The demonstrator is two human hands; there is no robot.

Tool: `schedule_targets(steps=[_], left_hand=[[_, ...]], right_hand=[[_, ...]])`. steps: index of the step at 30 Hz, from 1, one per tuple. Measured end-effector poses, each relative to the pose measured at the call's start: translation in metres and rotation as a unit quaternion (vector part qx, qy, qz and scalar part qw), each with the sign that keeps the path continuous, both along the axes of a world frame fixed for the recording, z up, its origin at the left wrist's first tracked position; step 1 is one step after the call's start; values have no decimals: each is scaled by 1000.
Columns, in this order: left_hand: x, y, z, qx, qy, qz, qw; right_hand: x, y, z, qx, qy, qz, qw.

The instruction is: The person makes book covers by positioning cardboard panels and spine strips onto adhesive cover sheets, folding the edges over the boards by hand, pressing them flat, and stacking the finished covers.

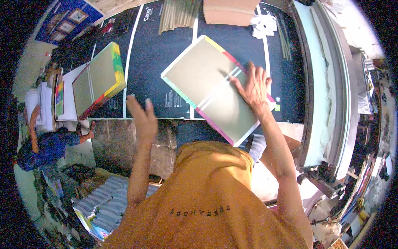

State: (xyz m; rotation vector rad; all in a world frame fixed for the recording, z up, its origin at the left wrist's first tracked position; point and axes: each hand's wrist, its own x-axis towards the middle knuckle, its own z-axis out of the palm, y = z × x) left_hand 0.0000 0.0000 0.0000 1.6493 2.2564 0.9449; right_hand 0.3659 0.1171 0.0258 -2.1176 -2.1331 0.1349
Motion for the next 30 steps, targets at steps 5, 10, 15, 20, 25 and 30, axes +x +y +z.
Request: schedule_targets(steps=[5,10,15,20,25,30], left_hand=[[52,56,10,-131,91,-21,987],[87,67,-13,-124,176,4,977],[86,71,-10,-145,185,-18,972],[84,72,-13,-142,150,-39,978],[67,71,-10,-71,127,-67,987],[39,95,-14,41,32,48,997]], right_hand=[[-84,88,-22,98,52,123,986],[-116,110,-48,40,41,112,992],[-122,110,-45,42,40,121,991],[-109,112,-38,42,-4,185,982],[-70,144,-15,14,-32,312,949],[-53,174,-21,95,29,377,921]])
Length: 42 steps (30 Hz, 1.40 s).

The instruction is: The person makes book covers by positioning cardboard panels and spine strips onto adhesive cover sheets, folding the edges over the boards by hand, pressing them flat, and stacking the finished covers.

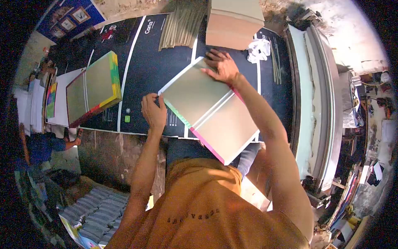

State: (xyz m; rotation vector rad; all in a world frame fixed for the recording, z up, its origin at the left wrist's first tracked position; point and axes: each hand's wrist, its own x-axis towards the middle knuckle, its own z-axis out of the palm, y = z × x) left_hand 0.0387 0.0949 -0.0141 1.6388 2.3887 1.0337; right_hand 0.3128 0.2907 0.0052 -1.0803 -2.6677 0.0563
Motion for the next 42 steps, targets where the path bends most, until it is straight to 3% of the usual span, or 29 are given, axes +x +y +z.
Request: schedule_targets(steps=[1,2,17,26,29,30,32,33,35,36,39,42], left_hand=[[-2,4,-5,-25,-13,16,999],[1,7,-12,30,28,29,999],[-1,3,-19,87,-26,40,995],[4,7,-11,-3,51,38,998],[-5,8,7,-117,27,-16,993],[-5,4,17,-136,-70,-20,988],[2,-8,36,-172,-260,-24,950],[7,-10,40,-130,-417,19,899],[17,-13,43,-28,-689,100,717],[12,-13,32,-4,-768,92,634],[14,0,17,63,-859,59,505],[14,4,6,68,-864,15,498]], right_hand=[[0,0,-4,0,28,1,1000],[1,1,-9,11,54,-15,998],[0,17,-12,-57,82,-53,994],[-20,17,-9,-68,100,-87,989],[-20,19,-10,-73,67,-79,992],[-21,19,-7,-67,59,-78,993],[-20,15,-6,-60,48,-79,994],[-16,20,-16,-23,63,-52,996],[-16,19,-14,-27,64,-50,996],[-17,19,-13,-35,65,-51,996],[-17,20,-12,-42,61,-52,996],[-17,21,-16,-28,56,-54,997]])
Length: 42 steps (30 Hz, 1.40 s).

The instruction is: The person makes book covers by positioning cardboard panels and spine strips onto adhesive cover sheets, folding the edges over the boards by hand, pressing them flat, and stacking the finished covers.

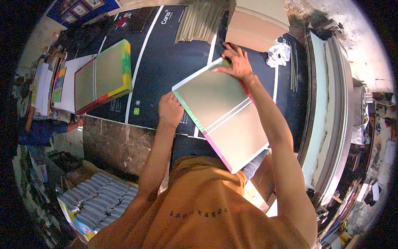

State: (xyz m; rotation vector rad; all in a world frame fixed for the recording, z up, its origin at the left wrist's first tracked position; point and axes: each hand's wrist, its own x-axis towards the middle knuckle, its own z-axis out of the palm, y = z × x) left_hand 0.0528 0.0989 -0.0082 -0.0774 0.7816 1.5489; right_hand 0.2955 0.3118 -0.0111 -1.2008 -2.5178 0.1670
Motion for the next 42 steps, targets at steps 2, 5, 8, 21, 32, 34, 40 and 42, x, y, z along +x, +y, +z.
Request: schedule_targets(steps=[2,5,8,21,32,34,40,42], left_hand=[[-1,-1,-10,25,5,-13,1000],[-2,-3,-18,32,6,-16,999],[0,-1,-14,19,10,-8,1000],[-9,73,34,-8,754,-311,579],[95,59,-11,68,956,-167,233],[92,60,-7,56,958,-172,224],[97,54,3,44,938,-161,304],[99,57,-2,55,940,-156,299]], right_hand=[[0,-1,-2,3,-6,-4,1000],[0,-2,1,5,-4,-1,1000],[0,-2,-1,0,-12,-9,1000],[2,-6,6,1,9,-1,1000],[4,-19,15,33,-92,101,990],[2,-26,6,90,-167,152,970],[16,-52,-4,76,-59,106,990],[19,-56,-1,49,-88,88,991]])
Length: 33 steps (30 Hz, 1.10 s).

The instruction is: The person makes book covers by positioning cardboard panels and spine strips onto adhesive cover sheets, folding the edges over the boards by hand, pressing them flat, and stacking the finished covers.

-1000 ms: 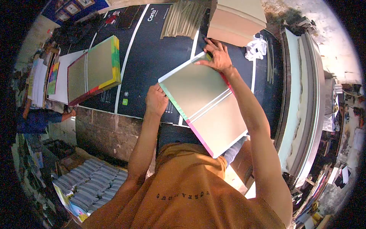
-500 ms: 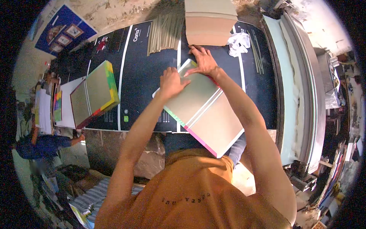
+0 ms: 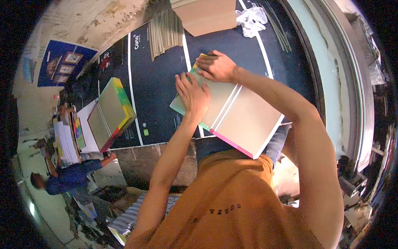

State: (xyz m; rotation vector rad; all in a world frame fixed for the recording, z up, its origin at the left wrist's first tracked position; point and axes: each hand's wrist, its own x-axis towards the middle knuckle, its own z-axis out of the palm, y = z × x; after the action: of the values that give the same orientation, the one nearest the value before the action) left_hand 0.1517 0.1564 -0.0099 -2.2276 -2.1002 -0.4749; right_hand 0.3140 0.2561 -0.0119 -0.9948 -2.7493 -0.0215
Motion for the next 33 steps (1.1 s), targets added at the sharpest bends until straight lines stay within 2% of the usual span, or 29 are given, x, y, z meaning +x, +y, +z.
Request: schedule_targets(steps=[2,5,8,11,14,19,23,26,29,32,33], left_hand=[[-4,3,-10,11,-5,-8,1000],[-6,2,-24,-48,-36,-23,998],[-7,-2,-13,-64,-24,-33,997],[-19,-28,9,-87,62,-15,994],[-33,-42,17,-80,65,-12,995],[-28,-45,7,-50,29,4,998],[-31,-45,8,-47,-3,-6,999],[-27,-39,40,-148,-26,22,988],[-40,-18,17,0,7,5,1000],[-40,1,-20,-26,25,-54,998],[-39,1,-19,-41,10,-50,998]], right_hand=[[-3,-3,3,31,25,22,999],[-8,-5,5,34,12,21,999],[-8,-3,5,-2,0,-2,1000],[-8,0,4,-22,5,-2,1000],[-8,1,6,-26,12,-8,1000],[-18,-13,0,20,-9,-44,999],[-40,-33,-5,-7,14,-29,999],[-40,-38,-4,-18,48,-24,998],[-41,-36,-1,-72,2,-28,997],[-36,-38,8,-110,-25,-20,993],[-37,-40,6,-82,-7,-36,996]])
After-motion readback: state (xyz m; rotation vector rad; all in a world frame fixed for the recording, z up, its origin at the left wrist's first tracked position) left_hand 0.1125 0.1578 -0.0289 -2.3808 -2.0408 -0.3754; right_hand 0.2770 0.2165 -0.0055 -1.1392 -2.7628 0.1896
